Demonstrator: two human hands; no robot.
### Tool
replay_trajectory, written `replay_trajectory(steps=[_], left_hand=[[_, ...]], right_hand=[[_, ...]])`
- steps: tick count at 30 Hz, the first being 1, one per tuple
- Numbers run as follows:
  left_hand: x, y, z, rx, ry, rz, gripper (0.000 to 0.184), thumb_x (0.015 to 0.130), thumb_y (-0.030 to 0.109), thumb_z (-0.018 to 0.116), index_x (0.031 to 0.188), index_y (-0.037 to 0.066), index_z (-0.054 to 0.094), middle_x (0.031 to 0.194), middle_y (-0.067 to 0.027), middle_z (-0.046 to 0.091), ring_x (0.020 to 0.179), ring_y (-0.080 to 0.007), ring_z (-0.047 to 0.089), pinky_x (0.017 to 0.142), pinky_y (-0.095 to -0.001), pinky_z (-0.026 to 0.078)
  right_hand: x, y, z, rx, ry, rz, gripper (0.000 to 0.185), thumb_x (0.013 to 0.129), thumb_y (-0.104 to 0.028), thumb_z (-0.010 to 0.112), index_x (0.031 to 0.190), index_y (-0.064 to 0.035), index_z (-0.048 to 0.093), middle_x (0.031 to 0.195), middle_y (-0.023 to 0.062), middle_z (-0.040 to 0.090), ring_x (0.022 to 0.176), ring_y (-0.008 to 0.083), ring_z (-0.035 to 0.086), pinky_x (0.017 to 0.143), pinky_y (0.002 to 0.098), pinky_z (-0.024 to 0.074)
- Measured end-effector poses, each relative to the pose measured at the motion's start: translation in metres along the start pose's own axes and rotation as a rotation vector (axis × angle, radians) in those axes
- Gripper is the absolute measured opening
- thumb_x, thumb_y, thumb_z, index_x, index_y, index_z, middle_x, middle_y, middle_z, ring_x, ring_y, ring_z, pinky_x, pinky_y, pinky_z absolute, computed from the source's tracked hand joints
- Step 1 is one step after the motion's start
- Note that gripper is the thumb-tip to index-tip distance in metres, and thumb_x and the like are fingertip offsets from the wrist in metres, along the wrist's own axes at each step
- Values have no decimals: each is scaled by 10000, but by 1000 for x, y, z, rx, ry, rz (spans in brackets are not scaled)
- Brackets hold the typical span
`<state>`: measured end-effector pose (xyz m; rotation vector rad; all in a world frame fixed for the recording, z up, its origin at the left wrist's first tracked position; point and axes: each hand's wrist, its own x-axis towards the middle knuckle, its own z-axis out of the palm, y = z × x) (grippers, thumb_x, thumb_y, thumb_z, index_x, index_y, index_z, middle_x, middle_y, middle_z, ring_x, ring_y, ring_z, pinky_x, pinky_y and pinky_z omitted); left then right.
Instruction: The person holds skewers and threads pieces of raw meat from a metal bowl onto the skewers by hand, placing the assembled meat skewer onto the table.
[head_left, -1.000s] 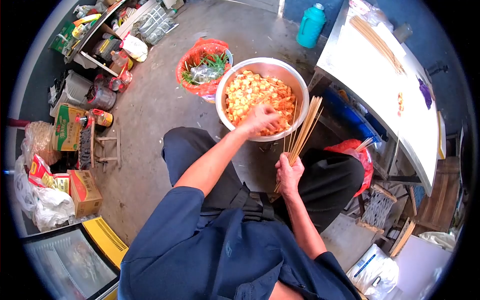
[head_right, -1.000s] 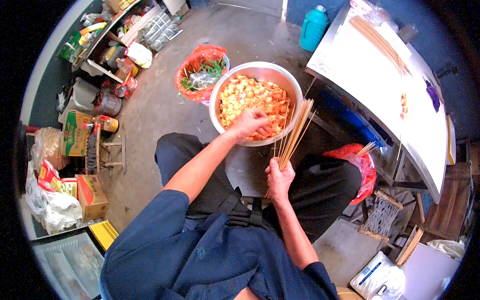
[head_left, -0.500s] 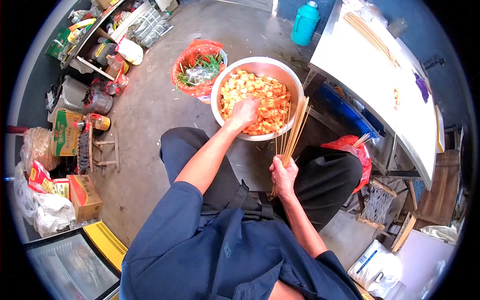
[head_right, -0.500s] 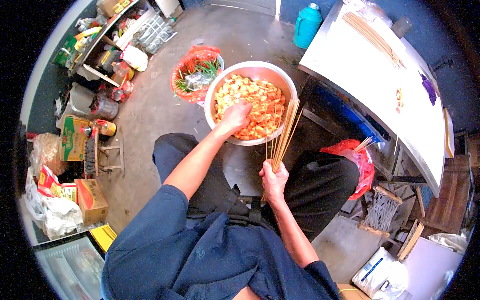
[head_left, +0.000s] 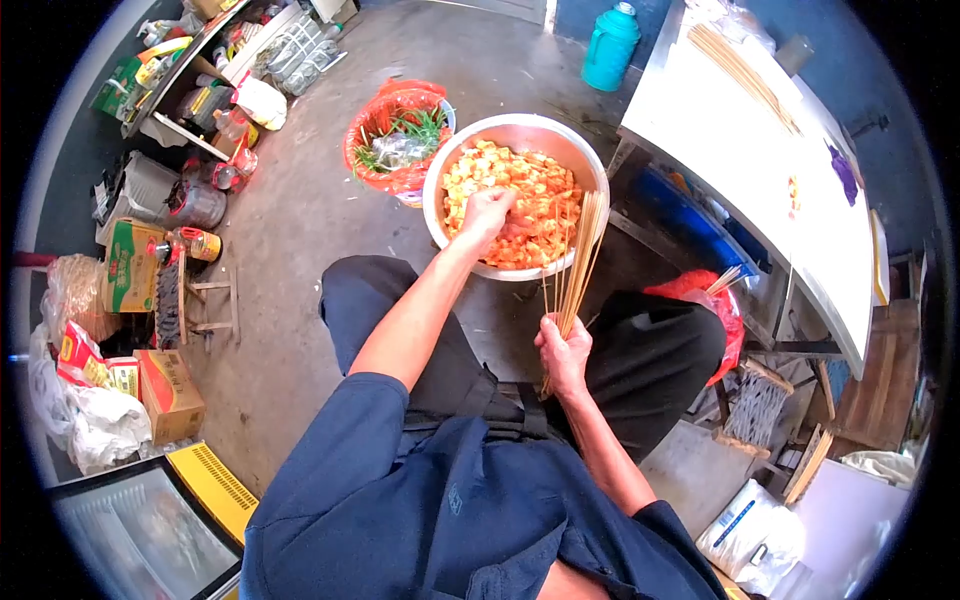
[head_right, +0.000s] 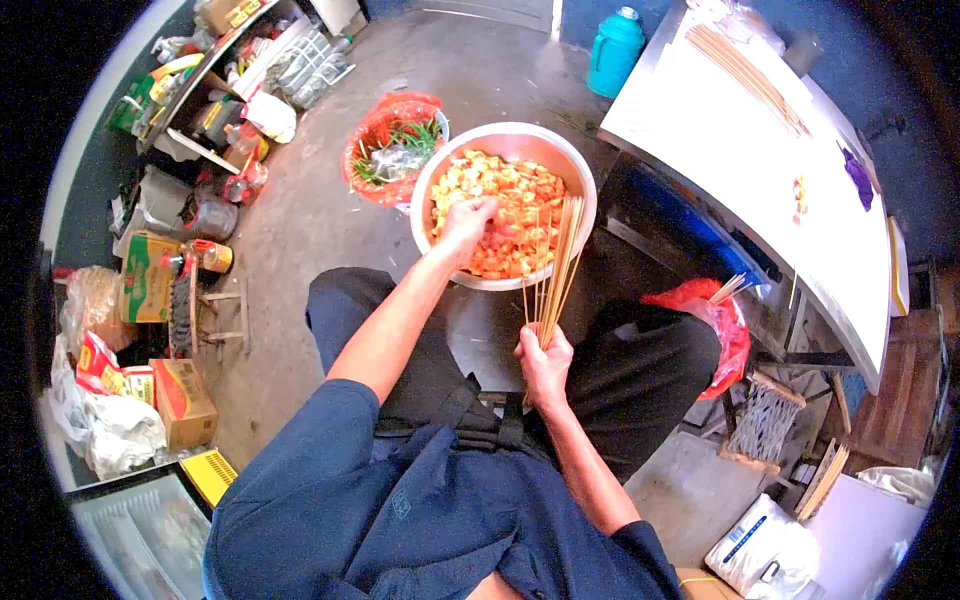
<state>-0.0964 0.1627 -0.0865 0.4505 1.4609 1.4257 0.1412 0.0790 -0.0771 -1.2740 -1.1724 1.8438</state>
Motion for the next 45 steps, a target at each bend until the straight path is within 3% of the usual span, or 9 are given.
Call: replay_trajectory(steps=[1, 4, 7, 9, 11, 19, 25, 29, 45], left_hand=[[-1, 1, 0, -107, -10, -17, 213, 959, 198, 512, 1031, 6, 570, 927, -104, 644, 761, -243, 692, 532, -270, 556], [0, 3, -2, -259, -52, -54, 194, 964, 175, 501, 1075, 17, 520, 1017, -119, 611, 865, -279, 680, 613, -308, 582], [-6, 10, 4, -347, -14, -69, 181, 956, 145, 508, 1091, 26, 495, 1007, -110, 605, 905, -297, 670, 664, -340, 589], [-6, 10, 5, -402, -20, -73, 174, 949, 150, 526, 1065, 27, 488, 993, -120, 607, 886, -299, 673, 665, -340, 588], [-4, 8, 4, -458, -23, -77, 172, 941, 154, 544, 1039, 28, 482, 979, -130, 608, 868, -301, 676, 665, -340, 586], [7, 2, -2, -604, -17, -43, 208, 895, 11, 514, 1101, 4, 483, 1061, -157, 599, 946, -312, 655, 773, -367, 582], [3, 6, 1, -770, 9, -34, 153, 909, 30, 501, 1052, -22, 484, 1012, -163, 604, 900, -347, 661, 740, -401, 593], [-4, 12, 6, -716, 21, 15, 139, 918, 34, 511, 1051, 3, 485, 1028, -161, 595, 923, -344, 655, 758, -409, 590], [-4, 12, 6, -623, -13, 98, 102, 903, -5, 547, 960, 21, 467, 944, -128, 605, 881, -309, 669, 759, -386, 594]], right_hand=[[-1, 0, 1, -26, -7, -19, 107, 900, -156, 598, 906, -52, 572, 608, -12, 549, 446, 44, 431, 402, 201, 337], [-4, -3, 3, -60, -30, -19, 106, 889, -140, 603, 886, -35, 587, 621, -12, 563, 507, 50, 477, 460, 211, 377], [-5, -3, 5, -74, -43, -10, 107, 887, -134, 603, 880, -29, 587, 625, -9, 565, 527, 57, 494, 484, 215, 394], [-5, 0, 6, -81, -39, -20, 107, 886, -132, 603, 879, -27, 587, 627, -8, 566, 532, 60, 500, 491, 217, 399], [-3, 7, 7, -66, -36, -82, 102, 897, -165, 602, 889, -67, 578, 599, -24, 541, 438, 37, 403, 402, 194, 304], [-3, 5, 6, -71, -52, -50, 99, 898, -165, 597, 891, -69, 572, 599, -21, 539, 433, 39, 402, 396, 196, 305], [-2, 6, 6, -74, -39, -33, 103, 901, -174, 593, 894, -73, 570, 594, -18, 536, 424, 40, 405, 387, 193, 308], [-5, -3, 5, -96, -26, 24, 129, 884, -154, 603, 879, -26, 589, 614, -8, 565, 522, 62, 491, 478, 220, 391], [-3, -1, 2, -67, -46, 13, 126, 892, -161, 602, 868, -39, 584, 613, -12, 563, 512, 55, 478, 464, 218, 381]])
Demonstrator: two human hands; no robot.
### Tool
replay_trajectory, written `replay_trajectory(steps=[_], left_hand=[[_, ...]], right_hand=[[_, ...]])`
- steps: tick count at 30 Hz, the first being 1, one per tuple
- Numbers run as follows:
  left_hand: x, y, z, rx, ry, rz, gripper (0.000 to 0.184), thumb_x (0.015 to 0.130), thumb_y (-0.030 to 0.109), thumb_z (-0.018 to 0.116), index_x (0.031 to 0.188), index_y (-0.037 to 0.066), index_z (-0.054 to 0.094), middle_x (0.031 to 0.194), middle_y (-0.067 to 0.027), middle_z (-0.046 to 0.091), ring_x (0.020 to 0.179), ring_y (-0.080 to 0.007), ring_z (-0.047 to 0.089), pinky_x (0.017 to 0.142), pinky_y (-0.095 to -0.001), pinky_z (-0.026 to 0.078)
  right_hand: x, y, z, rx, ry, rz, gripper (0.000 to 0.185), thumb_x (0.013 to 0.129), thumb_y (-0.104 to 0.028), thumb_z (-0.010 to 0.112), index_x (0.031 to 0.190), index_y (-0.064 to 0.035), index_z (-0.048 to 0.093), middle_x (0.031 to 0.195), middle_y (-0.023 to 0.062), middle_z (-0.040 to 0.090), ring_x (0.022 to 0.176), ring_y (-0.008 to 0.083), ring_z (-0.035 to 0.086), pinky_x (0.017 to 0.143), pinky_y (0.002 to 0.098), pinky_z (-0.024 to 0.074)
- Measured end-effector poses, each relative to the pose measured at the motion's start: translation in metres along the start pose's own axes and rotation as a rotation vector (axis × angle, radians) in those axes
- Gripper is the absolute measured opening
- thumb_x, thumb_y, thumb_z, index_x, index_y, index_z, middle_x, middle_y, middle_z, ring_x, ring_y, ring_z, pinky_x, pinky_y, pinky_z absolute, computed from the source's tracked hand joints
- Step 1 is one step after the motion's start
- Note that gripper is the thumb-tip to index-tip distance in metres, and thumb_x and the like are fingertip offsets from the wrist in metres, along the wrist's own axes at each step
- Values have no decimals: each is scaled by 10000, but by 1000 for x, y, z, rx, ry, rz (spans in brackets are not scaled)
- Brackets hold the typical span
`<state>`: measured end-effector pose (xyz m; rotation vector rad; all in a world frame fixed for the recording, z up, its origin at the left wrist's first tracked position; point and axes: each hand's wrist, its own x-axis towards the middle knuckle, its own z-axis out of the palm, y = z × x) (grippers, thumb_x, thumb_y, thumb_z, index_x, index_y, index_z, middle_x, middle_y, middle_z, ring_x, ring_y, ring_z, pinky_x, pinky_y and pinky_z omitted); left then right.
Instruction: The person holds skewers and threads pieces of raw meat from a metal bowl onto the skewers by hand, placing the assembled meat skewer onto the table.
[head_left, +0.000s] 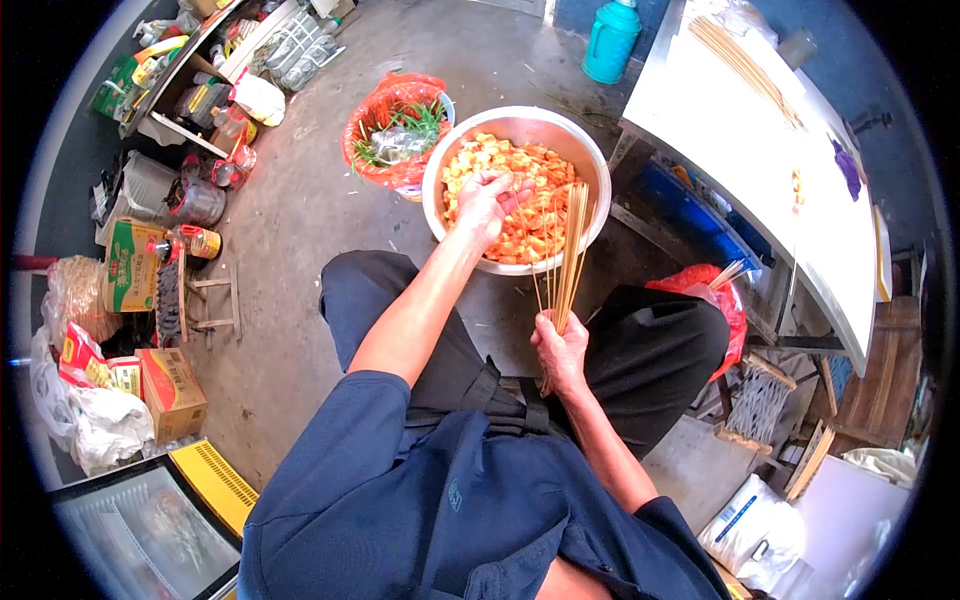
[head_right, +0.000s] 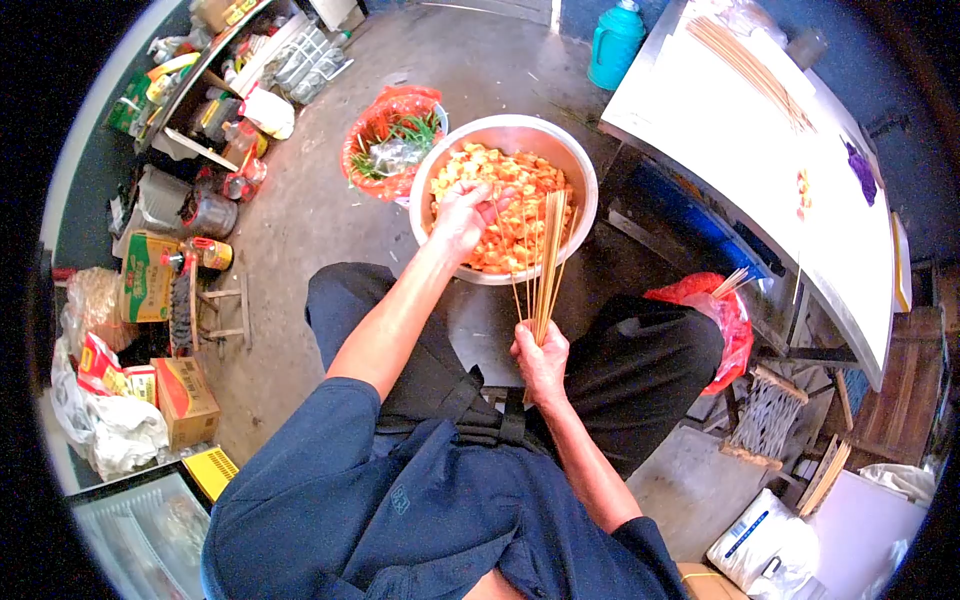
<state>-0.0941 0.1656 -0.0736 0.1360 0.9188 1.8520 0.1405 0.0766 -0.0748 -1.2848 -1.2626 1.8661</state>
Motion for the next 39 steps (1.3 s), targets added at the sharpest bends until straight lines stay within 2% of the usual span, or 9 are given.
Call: replay_trajectory(steps=[2, 10, 18, 23, 31, 36, 39], left_hand=[[0, 0, 0, -19, 7, 6, 101, 899, -10, 551, 951, 21, 469, 936, -127, 607, 879, -309, 670, 760, -386, 594], [-2, -3, 1, 54, -52, 50, 110, 875, -10, 596, 895, 20, 492, 931, -162, 637, 866, -306, 672, 740, -384, 595], [1, 1, -3, 161, 2, -26, 139, 854, -21, 601, 917, 21, 486, 855, -128, 628, 778, -285, 682, 664, -362, 599], [0, 5, 0, 164, 53, -47, 181, 853, -31, 586, 945, 33, 443, 820, -124, 613, 743, -283, 685, 613, -333, 598], [0, -9, -6, 235, 34, -60, 206, 828, -58, 576, 877, 58, 414, 797, -143, 595, 650, -305, 675, 507, -361, 585], [-10, -13, -1, 212, 49, -87, 197, 825, -53, 587, 806, 63, 428, 784, -134, 589, 643, -297, 672, 506, -364, 585], [-12, -17, -1, 237, 50, -73, 202, 826, -48, 589, 775, 65, 430, 777, -126, 586, 639, -294, 669, 506, -368, 587]], right_hand=[[2, 6, 1, 4, -12, -42, 125, 904, -189, 594, 911, -67, 566, 595, -22, 534, 408, 36, 392, 371, 189, 295], [2, 5, -1, 35, 5, -3, 113, 900, -177, 601, 905, -70, 566, 595, -21, 532, 411, 35, 395, 373, 186, 294], [0, 10, -1, 38, 10, -39, 98, 898, -157, 609, 892, -64, 575, 603, -19, 540, 419, 33, 401, 383, 187, 297], [3, 13, 2, -34, 48, -179, 93, 888, -134, 611, 875, -44, 591, 608, -17, 548, 466, 44, 450, 426, 193, 339], [-3, 13, 2, -76, 62, -131, 97, 884, -124, 608, 867, -30, 590, 607, -14, 551, 504, 48, 480, 467, 197, 371], [-6, 20, 2, -101, 75, -136, 93, 885, -126, 608, 858, -39, 590, 604, -19, 549, 494, 40, 463, 455, 192, 354], [-10, 14, 2, -69, 58, -96, 96, 862, -104, 626, 833, -19, 592, 605, -5, 568, 516, 61, 510, 485, 228, 413]])
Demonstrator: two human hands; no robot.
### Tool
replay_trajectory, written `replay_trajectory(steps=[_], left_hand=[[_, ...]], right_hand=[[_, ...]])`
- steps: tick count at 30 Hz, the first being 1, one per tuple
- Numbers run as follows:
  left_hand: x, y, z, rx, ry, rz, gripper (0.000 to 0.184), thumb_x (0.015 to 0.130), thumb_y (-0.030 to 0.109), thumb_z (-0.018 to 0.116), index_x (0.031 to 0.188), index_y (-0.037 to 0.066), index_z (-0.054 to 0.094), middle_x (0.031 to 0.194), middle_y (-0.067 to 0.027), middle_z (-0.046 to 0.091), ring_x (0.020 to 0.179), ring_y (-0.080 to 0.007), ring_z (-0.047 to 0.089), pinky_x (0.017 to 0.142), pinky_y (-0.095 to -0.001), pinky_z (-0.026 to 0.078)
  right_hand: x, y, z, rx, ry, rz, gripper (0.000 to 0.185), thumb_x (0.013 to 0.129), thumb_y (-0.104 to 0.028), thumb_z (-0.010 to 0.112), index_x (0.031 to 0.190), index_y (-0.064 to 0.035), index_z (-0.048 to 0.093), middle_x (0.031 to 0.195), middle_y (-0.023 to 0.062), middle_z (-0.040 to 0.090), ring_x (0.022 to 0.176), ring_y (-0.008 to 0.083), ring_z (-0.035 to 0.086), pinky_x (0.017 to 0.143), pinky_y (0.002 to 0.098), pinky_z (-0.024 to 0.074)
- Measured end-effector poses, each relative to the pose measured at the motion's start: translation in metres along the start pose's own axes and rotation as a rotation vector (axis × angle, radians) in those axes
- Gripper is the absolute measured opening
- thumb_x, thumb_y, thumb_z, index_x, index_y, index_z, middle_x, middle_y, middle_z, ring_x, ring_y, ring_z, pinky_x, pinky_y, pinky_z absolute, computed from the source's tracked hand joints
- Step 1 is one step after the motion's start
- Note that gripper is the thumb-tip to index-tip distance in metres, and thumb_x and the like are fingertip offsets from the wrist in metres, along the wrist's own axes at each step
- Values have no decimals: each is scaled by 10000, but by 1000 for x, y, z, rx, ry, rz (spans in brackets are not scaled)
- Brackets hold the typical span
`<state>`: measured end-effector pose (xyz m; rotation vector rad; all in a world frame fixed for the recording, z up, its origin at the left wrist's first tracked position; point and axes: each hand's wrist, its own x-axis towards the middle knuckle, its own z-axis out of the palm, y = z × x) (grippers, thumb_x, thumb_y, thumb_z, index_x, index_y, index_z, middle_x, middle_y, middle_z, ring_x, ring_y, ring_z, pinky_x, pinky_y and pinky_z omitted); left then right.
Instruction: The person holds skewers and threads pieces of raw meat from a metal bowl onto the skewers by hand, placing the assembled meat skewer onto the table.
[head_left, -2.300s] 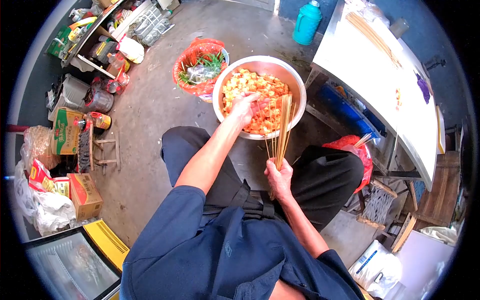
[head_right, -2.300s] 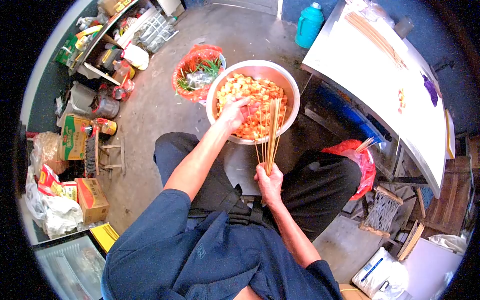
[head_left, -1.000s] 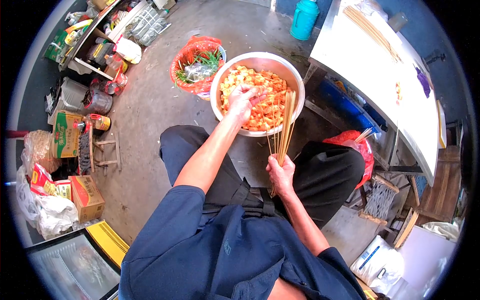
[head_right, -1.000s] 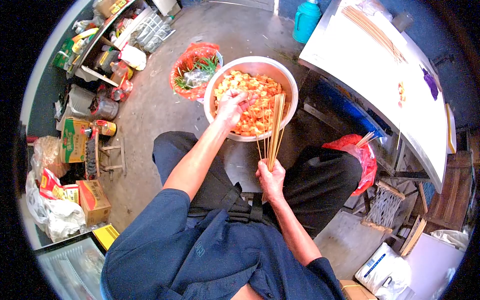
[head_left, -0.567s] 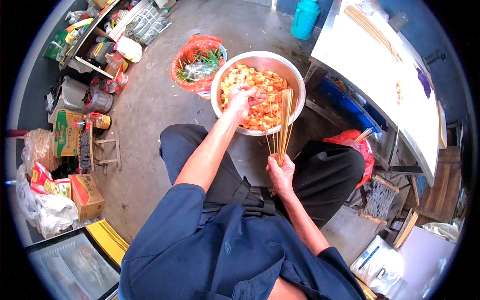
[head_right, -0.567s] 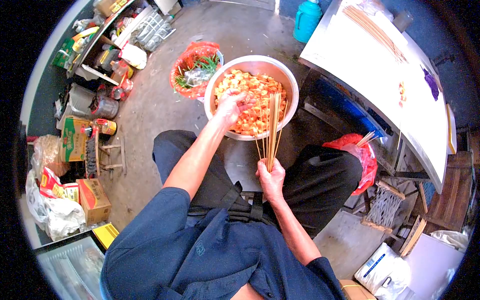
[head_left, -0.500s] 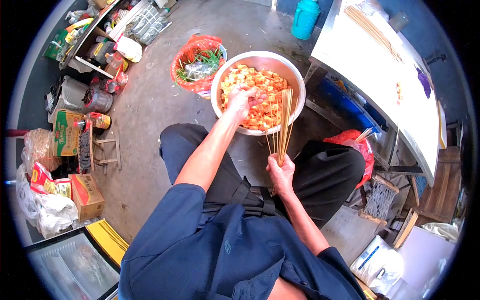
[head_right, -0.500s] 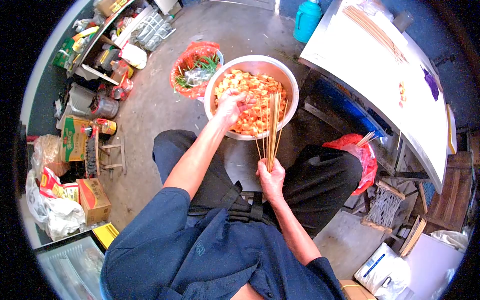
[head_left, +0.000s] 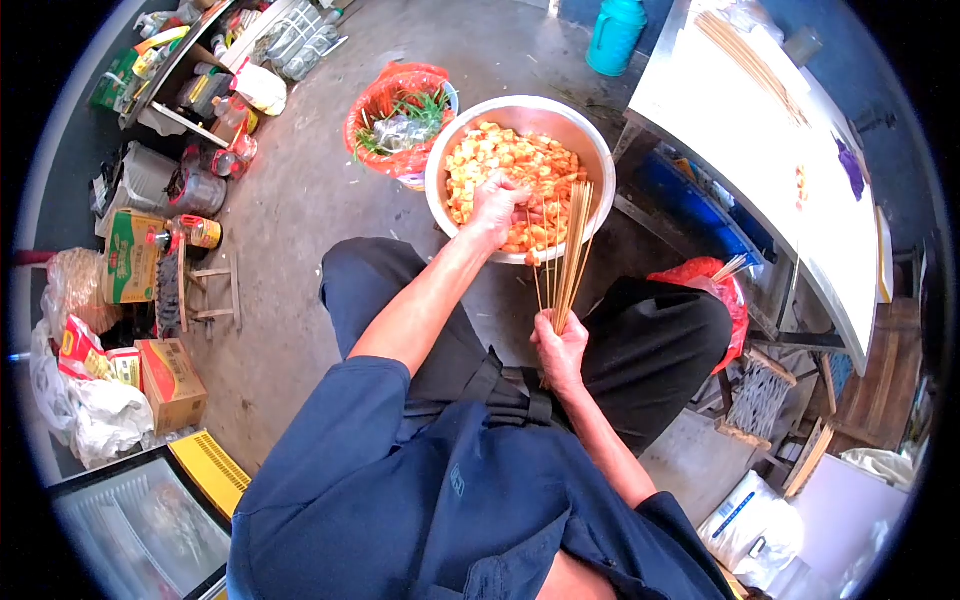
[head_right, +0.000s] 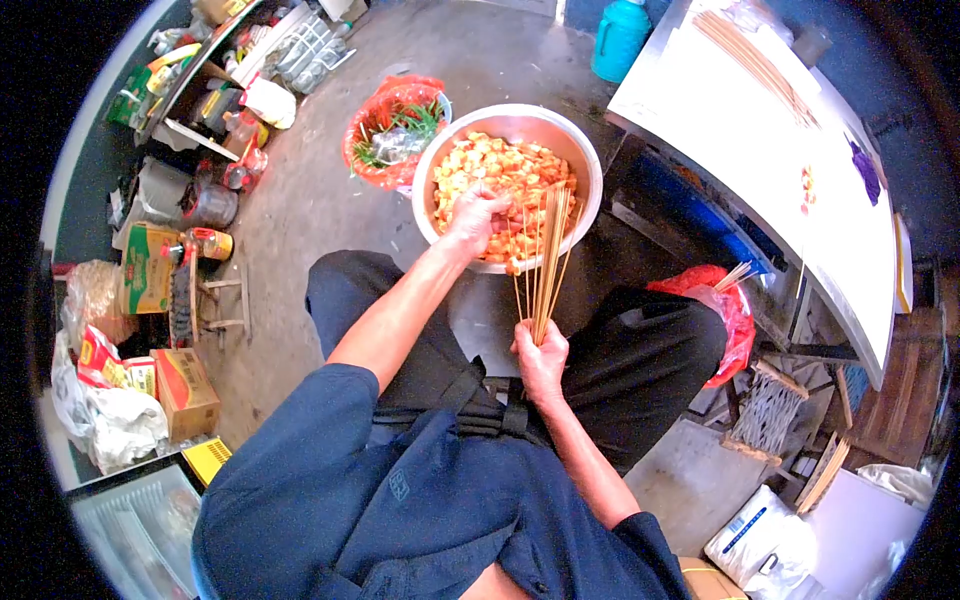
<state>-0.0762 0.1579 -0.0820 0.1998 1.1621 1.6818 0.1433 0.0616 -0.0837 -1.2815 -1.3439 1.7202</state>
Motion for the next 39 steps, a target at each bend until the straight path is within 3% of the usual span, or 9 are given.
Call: replay_trajectory(steps=[10, 16, 23, 26, 28, 33, 36, 37, 39], left_hand=[[-8, 13, 9, -121, 69, 62, 193, 857, -24, 573, 876, 59, 399, 816, -142, 589, 729, -323, 690, 531, -384, 604], [-5, -8, 2, -49, 56, 12, 185, 855, -17, 587, 858, 55, 417, 841, -156, 611, 710, -326, 681, 575, -401, 602], [-15, -6, 9, -9, 9, 14, 192, 831, -46, 590, 796, 63, 436, 764, -130, 602, 642, -295, 682, 489, -349, 575], [-23, -12, 12, 146, 31, -89, 195, 832, -35, 603, 790, 64, 440, 798, -138, 619, 671, -318, 679, 564, -388, 588], [-20, -14, 13, -26, -25, -42, 200, 831, -37, 606, 784, 71, 445, 792, -120, 611, 693, -299, 684, 583, -384, 590], [-31, -14, 20, 20, -66, -41, 232, 837, -26, 616, 727, 90, 448, 724, -53, 568, 632, -179, 628, 598, -343, 591], [-27, -22, 14, 141, -83, -28, 239, 834, -29, 617, 716, 92, 449, 706, -44, 572, 646, -170, 636, 590, -328, 591], [-25, -29, 17, 61, -66, 31, 262, 810, -16, 659, 699, 108, 457, 644, -27, 582, 497, -114, 569, 453, -219, 472], [-18, -35, 13, 41, -70, 4, 256, 808, -12, 661, 704, 110, 462, 643, -21, 577, 508, -112, 568, 464, -220, 476]], right_hand=[[9, -21, -2, 129, -27, 65, 93, 886, -124, 609, 874, -34, 589, 616, -12, 557, 510, 53, 480, 455, 207, 369], [-1, -1, 4, 89, -18, 84, 100, 880, -123, 621, 868, -29, 591, 610, -9, 557, 499, 53, 473, 451, 207, 365], [-9, -9, 8, 158, -42, 145, 88, 875, -118, 621, 871, -38, 584, 599, -1, 556, 431, 47, 428, 391, 201, 328], [4, -31, 6, 289, 21, 191, 93, 882, -127, 608, 874, -41, 575, 590, 5, 546, 402, 49, 405, 359, 203, 305], [11, -37, 6, 248, 23, 165, 89, 888, -133, 597, 878, -49, 571, 584, 6, 538, 384, 47, 390, 342, 198, 291], [8, -23, 10, 252, 9, 195, 100, 891, -125, 602, 905, -41, 549, 599, 19, 531, 368, 49, 373, 329, 202, 287], [12, -27, 9, 289, 19, 187, 96, 894, -122, 600, 901, -42, 548, 599, 19, 531, 370, 49, 376, 329, 199, 286], [14, -30, 10, 306, 25, 187, 93, 896, -120, 598, 899, -42, 547, 599, 18, 531, 371, 48, 377, 329, 198, 286], [16, -32, 13, 308, 23, 180, 90, 897, -118, 596, 899, -42, 547, 599, 17, 530, 373, 48, 379, 329, 197, 286]])
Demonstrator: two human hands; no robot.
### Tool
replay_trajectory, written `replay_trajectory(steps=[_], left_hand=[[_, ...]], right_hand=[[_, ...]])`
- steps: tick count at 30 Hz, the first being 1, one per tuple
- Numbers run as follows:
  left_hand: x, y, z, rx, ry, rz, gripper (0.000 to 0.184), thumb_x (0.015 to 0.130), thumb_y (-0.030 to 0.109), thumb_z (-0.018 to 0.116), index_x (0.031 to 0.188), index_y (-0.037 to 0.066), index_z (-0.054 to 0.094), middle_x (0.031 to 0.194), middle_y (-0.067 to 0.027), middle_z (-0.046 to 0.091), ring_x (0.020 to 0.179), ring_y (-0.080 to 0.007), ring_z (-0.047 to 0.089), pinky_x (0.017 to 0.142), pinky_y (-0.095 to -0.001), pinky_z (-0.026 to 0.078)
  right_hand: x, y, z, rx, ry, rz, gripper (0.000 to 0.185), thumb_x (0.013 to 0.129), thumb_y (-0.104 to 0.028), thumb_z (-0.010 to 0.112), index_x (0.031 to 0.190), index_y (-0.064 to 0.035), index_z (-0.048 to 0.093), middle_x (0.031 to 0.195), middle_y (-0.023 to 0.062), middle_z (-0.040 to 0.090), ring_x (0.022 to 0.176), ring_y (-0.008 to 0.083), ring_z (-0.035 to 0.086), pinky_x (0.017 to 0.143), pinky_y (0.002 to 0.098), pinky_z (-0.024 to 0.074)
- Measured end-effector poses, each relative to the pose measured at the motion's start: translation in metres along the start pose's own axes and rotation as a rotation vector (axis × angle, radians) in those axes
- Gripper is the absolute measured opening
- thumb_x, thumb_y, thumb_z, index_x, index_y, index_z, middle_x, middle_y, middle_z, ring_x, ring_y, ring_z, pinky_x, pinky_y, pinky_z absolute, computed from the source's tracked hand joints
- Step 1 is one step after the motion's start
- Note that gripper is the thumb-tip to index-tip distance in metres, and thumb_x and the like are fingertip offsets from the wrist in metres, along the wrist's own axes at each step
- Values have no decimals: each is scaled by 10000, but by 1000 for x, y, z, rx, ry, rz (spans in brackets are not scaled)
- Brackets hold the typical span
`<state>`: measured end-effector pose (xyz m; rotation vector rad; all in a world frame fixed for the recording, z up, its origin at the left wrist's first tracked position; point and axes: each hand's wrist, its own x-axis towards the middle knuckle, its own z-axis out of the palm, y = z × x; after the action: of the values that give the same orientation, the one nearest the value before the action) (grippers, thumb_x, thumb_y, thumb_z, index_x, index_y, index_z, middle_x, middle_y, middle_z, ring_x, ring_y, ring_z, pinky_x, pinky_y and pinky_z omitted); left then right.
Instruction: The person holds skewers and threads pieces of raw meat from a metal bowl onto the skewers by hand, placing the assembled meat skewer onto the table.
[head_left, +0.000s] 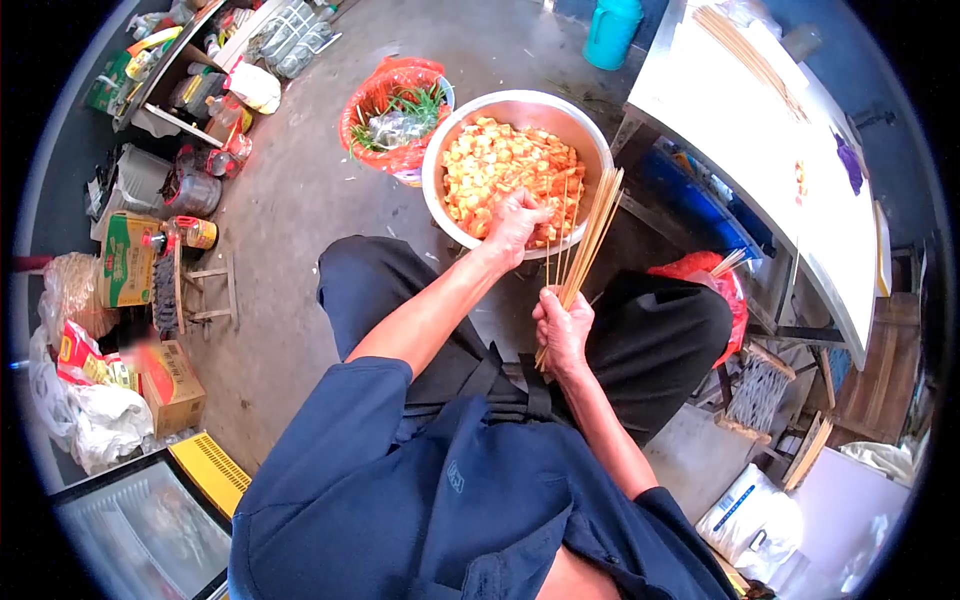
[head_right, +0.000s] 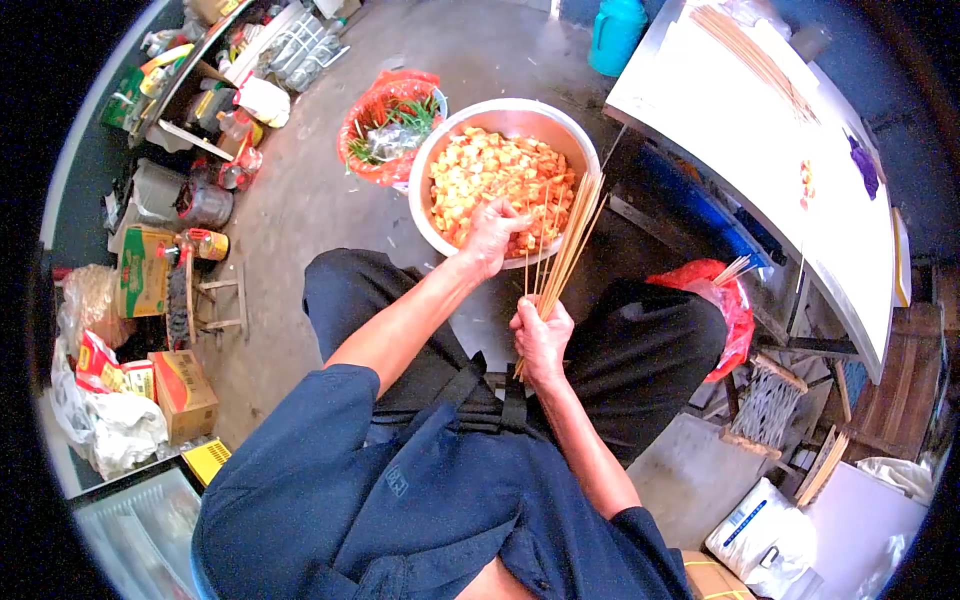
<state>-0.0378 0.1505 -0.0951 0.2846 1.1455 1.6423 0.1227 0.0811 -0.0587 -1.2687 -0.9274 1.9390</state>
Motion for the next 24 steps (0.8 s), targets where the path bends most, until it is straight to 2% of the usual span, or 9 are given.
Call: replay_trajectory(steps=[6, 9, 11, 12, 13, 15, 16, 19, 24], left_hand=[[-3, 9, 1, 26, 12, -27, 193, 820, 28, 663, 740, 91, 499, 670, -22, 591, 523, -119, 581, 469, -229, 481], [6, 23, -3, 0, -40, -63, 96, 853, 59, 627, 834, 66, 533, 742, -36, 617, 632, -160, 643, 556, -269, 551], [30, 25, -14, 403, 50, 272, 67, 831, 60, 637, 808, 35, 579, 689, -60, 622, 542, -118, 609, 453, -253, 472], [33, 31, -15, 755, 95, 360, 103, 780, 107, 648, 757, 17, 603, 693, -105, 639, 592, -200, 643, 509, -339, 497], [42, 33, -12, 759, 89, 370, 103, 780, 107, 648, 757, 17, 603, 693, -105, 639, 592, -200, 643, 509, -339, 497], [57, 32, -7, 1343, -95, 579, 178, 722, 192, 657, 735, 17, 628, 740, -157, 647, 704, -309, 651, 622, -423, 504], [55, 39, 6, 1534, -100, 413, 222, 692, 245, 649, 772, 38, 655, 783, -187, 642, 780, -375, 623, 708, -455, 492], [68, 30, 8, 1672, -146, 600, 218, 700, 243, 661, 783, 41, 663, 786, -192, 642, 780, -376, 626, 705, -455, 493], [69, 39, 17, 1791, -192, 368, 233, 719, 253, 686, 813, 41, 671, 859, -208, 654, 850, -376, 631, 731, -456, 499]], right_hand=[[7, 0, -2, -32, 21, -30, 90, 895, -131, 602, 895, -52, 561, 594, 12, 537, 376, 48, 385, 332, 198, 294], [15, -5, -12, 3, 50, -69, 88, 890, -135, 606, 890, -56, 569, 585, 11, 534, 368, 48, 378, 323, 201, 294], [15, -7, -19, 19, 91, -75, 90, 891, -135, 606, 885, -56, 564, 583, 11, 530, 365, 48, 370, 321, 204, 290], [14, -7, -20, 22, 91, -80, 90, 891, -135, 606, 885, -56, 564, 583, 11, 530, 365, 48, 370, 321, 204, 290], [12, -8, -20, 28, 94, -66, 89, 893, -129, 603, 896, -56, 551, 591, 12, 526, 368, 47, 366, 325, 200, 288], [6, -7, -19, 37, 86, -46, 94, 897, -124, 599, 905, -51, 540, 599, 11, 523, 371, 46, 368, 329, 198, 289], [6, -5, -20, 32, 76, -69, 90, 895, -132, 601, 896, -56, 552, 589, 10, 527, 369, 46, 372, 326, 201, 287], [5, -3, -24, 21, 74, -103, 93, 891, -145, 606, 888, -61, 566, 578, 6, 534, 370, 46, 383, 328, 205, 288], [6, -2, -29, 14, 76, -88, 98, 891, -150, 605, 901, -61, 564, 577, 2, 535, 377, 50, 392, 336, 206, 293]])
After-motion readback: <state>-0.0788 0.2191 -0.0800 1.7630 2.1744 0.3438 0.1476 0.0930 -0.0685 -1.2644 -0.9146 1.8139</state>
